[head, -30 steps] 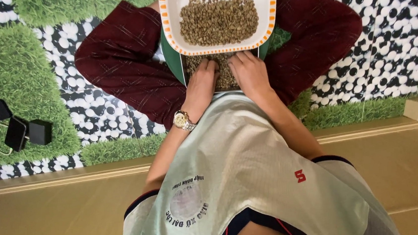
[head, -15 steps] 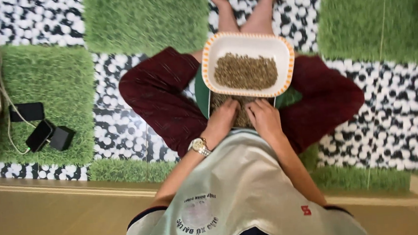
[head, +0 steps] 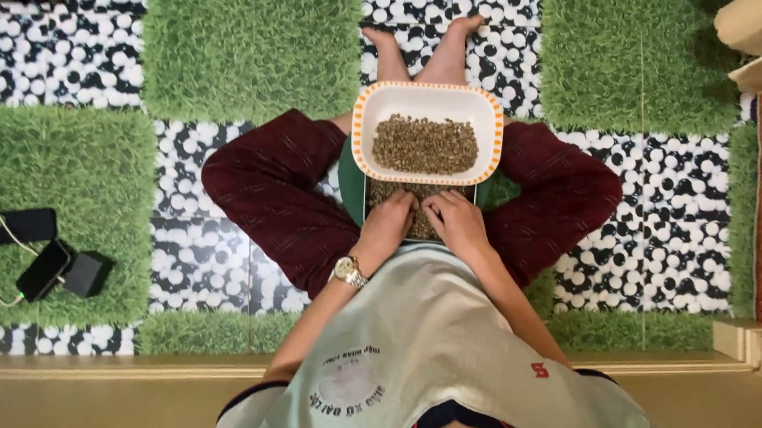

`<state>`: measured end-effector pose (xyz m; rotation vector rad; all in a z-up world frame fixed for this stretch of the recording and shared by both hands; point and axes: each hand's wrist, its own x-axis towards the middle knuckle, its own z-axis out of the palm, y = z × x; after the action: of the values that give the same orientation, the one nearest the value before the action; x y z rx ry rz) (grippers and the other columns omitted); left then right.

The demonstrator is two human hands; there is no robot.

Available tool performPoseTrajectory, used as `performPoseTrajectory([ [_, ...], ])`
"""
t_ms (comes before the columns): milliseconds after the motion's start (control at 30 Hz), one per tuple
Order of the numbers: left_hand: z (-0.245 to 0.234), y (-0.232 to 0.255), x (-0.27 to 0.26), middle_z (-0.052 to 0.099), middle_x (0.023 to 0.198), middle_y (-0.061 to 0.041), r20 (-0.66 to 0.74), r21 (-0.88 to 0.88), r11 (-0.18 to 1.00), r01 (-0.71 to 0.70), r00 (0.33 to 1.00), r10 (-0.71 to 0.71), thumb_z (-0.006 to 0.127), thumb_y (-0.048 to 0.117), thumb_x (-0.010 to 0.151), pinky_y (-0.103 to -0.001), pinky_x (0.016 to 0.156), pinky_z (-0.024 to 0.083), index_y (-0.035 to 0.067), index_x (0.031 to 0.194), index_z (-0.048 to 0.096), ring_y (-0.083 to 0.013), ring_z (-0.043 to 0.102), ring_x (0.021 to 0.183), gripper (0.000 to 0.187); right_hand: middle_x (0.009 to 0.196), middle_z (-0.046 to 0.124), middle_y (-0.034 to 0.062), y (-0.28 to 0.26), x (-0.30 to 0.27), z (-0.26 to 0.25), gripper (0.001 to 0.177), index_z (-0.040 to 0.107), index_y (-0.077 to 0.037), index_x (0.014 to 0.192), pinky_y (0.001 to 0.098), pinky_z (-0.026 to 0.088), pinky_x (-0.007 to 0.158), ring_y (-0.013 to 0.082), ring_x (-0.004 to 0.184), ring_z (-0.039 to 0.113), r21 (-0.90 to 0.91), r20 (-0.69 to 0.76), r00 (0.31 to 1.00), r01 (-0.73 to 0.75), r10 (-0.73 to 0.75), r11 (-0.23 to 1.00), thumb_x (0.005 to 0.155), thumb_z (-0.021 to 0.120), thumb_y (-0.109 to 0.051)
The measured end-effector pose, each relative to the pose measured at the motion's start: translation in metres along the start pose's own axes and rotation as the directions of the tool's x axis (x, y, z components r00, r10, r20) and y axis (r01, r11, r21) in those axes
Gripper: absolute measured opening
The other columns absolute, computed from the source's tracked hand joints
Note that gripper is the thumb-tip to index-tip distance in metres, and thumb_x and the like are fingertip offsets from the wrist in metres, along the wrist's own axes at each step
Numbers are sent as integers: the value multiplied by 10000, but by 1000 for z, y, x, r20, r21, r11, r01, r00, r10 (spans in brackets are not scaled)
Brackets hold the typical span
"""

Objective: The person sorts green coffee beans by hand, transferring them from a tray into a bowl.

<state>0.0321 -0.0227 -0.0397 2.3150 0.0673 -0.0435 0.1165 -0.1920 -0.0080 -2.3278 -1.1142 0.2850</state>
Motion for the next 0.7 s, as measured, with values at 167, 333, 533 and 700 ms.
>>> performPoseTrajectory([
  [167, 1, 0, -3, 613, 995, -186, -20, -18, 1000, 15, 1000, -16, 607, -49, 941, -451, 572, 537, 6, 1037, 603, -398, 678, 744, 111, 812, 669, 111, -5, -2, 1, 154, 730, -3, 1048, 415, 600, 642, 288, 843, 684, 23, 31, 1000, 5, -6, 1000, 1028, 646, -130],
  [333, -1, 3, -3, 623, 957, -186, -54, -6, 1000, -28, 998, 27, 622, -62, 915, -445, 587, 543, -1, 1019, 605, -403, 689, 754, 122, 817, 673, 114, -13, 0, -6, 138, 716, -6, 1057, 411, 597, 637, 286, 833, 691, 13, 27, 1000, -7, 7, 1000, 1039, 644, -122],
  [533, 1, 0, -4, 649, 1032, -235, -31, 25, 999, -20, 999, 21, 587, -33, 950, -463, 632, 562, -35, 1108, 624, -413, 704, 798, 163, 862, 700, 141, 0, 0, 6, 113, 707, -15, 1057, 448, 605, 636, 324, 867, 703, -1, 19, 1000, 17, -17, 1000, 1021, 671, -116],
  [700, -3, 0, -3, 648, 1056, -234, -24, 16, 1000, -15, 1000, 16, 592, -20, 953, -470, 643, 567, -40, 1139, 618, -422, 706, 822, 188, 853, 697, 127, -3, 0, 3, 111, 692, -26, 1042, 426, 603, 628, 306, 842, 702, -12, 9, 999, 32, -32, 999, 1019, 688, -134],
])
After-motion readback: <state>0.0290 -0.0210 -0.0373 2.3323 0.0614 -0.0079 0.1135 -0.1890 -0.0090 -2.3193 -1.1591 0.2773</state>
